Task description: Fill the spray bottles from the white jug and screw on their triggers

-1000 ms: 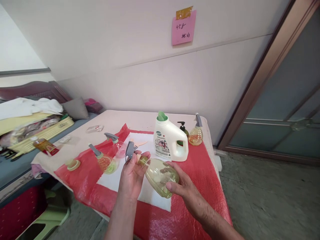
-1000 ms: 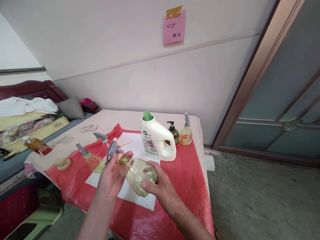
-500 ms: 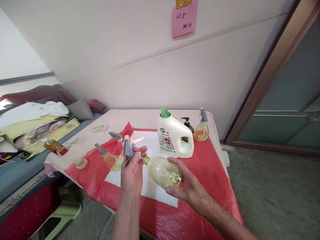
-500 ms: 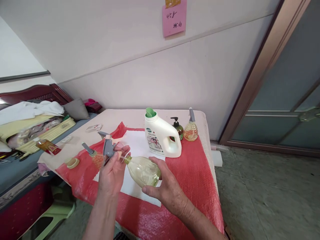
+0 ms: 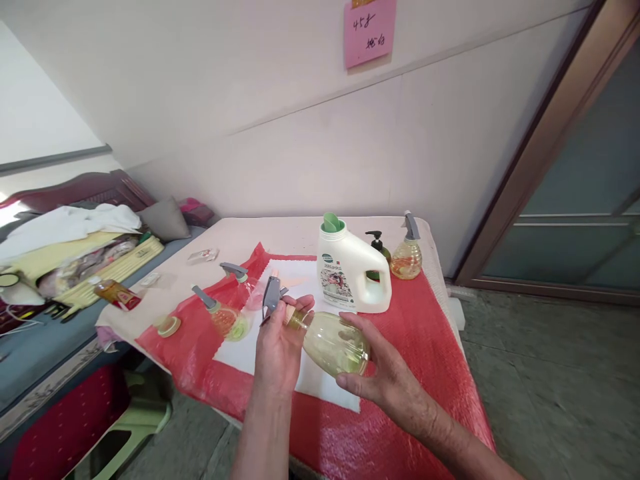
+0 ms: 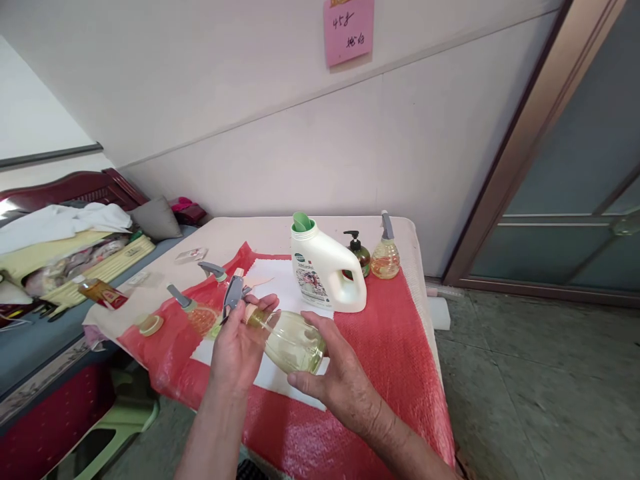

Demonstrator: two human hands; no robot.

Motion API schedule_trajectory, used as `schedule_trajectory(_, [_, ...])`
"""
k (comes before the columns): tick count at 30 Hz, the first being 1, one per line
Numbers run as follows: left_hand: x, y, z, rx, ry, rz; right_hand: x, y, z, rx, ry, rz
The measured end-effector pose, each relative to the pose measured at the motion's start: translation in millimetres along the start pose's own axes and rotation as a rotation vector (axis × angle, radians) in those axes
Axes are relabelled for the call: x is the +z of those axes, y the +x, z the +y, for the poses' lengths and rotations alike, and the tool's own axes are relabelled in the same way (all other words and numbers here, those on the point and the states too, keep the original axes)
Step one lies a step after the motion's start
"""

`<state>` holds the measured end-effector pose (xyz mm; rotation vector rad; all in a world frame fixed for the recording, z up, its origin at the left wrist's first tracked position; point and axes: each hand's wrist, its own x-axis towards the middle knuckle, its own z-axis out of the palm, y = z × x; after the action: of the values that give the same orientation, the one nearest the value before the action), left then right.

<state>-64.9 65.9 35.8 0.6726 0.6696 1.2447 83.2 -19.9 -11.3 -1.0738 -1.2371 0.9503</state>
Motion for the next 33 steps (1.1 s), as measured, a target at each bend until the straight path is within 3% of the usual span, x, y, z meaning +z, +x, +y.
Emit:
schedule_trajectory(18, [4.9,-2,-8,-0.040,-0.050,0.006,0,0,-5,-0.086,-0.170,0.058])
schedule_trajectory(27, [5.1,-3,-8,-0.061,-0.058,0.003,3,-1,-2,-0.205,-0.249,0.088])
schedule_trajectory(30, [6.4,-5,-9,-0.053,-0.057,0.021,5,-2,-4,-0.131,-0.185,0.097])
schedule_trajectory(33, [8.1,-7,-9,-0.047,-0.054,0.040,9,-4,-5,0.119,0.202,0.032])
